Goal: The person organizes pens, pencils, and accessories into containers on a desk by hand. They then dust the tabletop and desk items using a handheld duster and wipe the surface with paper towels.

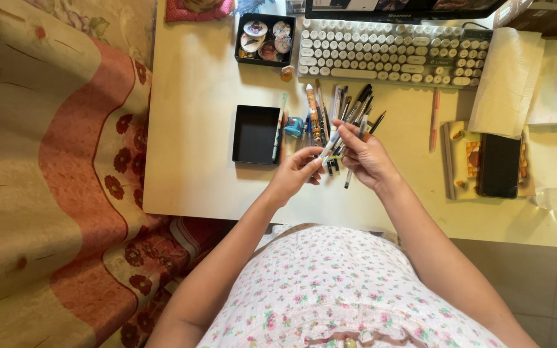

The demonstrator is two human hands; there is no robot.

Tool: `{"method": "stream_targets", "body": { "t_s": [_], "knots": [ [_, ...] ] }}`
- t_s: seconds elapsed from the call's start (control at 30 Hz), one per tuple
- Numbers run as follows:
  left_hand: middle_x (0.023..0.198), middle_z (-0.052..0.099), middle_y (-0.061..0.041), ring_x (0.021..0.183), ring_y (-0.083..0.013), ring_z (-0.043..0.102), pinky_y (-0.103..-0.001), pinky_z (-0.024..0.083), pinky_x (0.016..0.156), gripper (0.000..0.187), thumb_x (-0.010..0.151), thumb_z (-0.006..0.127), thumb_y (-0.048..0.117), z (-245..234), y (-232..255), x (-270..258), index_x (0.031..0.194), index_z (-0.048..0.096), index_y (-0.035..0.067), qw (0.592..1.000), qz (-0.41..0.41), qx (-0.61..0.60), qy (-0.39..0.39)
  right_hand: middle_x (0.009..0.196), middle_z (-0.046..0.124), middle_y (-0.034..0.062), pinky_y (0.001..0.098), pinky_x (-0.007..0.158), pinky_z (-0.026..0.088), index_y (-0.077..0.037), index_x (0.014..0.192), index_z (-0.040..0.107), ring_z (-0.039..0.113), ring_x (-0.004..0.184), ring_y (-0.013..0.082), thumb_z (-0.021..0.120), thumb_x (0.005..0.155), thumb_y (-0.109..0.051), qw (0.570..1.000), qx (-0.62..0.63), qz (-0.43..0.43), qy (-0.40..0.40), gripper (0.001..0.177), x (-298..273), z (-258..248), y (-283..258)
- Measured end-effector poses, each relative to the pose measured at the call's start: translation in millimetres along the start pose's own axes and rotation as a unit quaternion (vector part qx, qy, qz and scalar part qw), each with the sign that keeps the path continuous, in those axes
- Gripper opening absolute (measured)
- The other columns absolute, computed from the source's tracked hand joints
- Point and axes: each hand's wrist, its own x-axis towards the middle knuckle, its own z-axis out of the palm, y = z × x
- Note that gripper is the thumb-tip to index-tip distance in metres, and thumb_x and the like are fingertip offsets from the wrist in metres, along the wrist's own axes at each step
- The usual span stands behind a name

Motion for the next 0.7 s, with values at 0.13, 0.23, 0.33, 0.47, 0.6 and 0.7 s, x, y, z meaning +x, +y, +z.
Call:
{"method": "stream_targets", "body": {
  "t_s": [0.13,0.23,0.33,0.47,0.6,0.7],
  "knots": [
    [0.092,0.073,-0.006,0.081,-0.0119,0.07,-0.03,0.059,0.075,0.028,0.102,0.062,0.015,0.4,4.2,-6.4,0.128,0.066,0.006,0.998,0.008,0.07,0.005,0.073,0.05,-0.0113,0.0194,0.048,0.026,-0.007,0.111,0.068,0.035,0.056,0.0009,0.078,0.098,-0.022,1.0,-0.025,0.0,-0.012,0.022,2.1,-0.5,-2.9],
    [0.097,0.079,-0.008,0.084,-0.0135,0.072,-0.03,0.057,0.075,0.023,0.101,0.065,0.011,-17.9,12.2,1.7,0.123,0.069,0.005,0.988,0.045,0.142,0.043,0.076,0.057,-0.0089,0.0189,0.049,0.031,-0.007,0.118,0.069,0.041,0.059,0.0021,0.078,0.095,-0.022,0.996,-0.093,-0.003,0.008,0.029,5.3,-0.4,-14.7],
    [0.098,0.08,-0.007,0.087,-0.0124,0.073,-0.028,0.059,0.079,0.017,0.1,0.064,0.009,-56.2,23.7,11.1,0.116,0.066,0.005,0.977,0.082,0.145,0.131,0.08,0.061,-0.0069,0.0181,0.054,0.04,-0.01,0.131,0.068,0.049,0.062,0.0033,0.073,0.092,-0.018,0.989,-0.14,-0.019,0.033,0.04,12.4,-0.5,-28.4],
    [0.098,0.08,-0.009,0.081,-0.0266,0.07,-0.039,0.055,0.074,0.021,0.096,0.067,0.014,-100.1,25.4,15.4,0.113,0.062,0.003,0.888,0.005,0.33,0.32,0.092,0.064,-0.0017,0.022,0.064,0.052,-0.004,0.136,0.061,0.059,0.075,0.0063,0.062,0.093,-0.008,0.996,-0.053,-0.038,0.058,0.043,24.6,-21.1,-41.2],
    [0.098,0.076,-0.016,0.089,-0.0324,0.073,-0.042,0.057,0.081,0.024,0.091,0.073,0.015,-108.1,11.3,32.1,0.112,0.068,0.004,0.828,0.009,0.455,0.327,0.087,0.058,0.0016,0.0271,0.079,0.062,0.001,0.138,0.062,0.058,0.077,0.0097,0.062,0.1,-0.011,0.996,-0.021,-0.043,0.07,0.04,35.7,-37.4,-28.8],
    [0.099,0.074,-0.021,0.087,-0.0379,0.071,-0.045,0.056,0.076,0.03,0.085,0.076,0.013,-92.5,14.9,28.8,0.112,0.069,0.002,0.786,0.085,0.507,0.343,0.087,0.061,0.0035,0.0263,0.08,0.061,-0.001,0.133,0.064,0.063,0.077,0.0142,0.062,0.098,-0.011,0.992,-0.053,-0.038,0.104,0.037,42.4,-19.9,-10.3]
  ]
}}
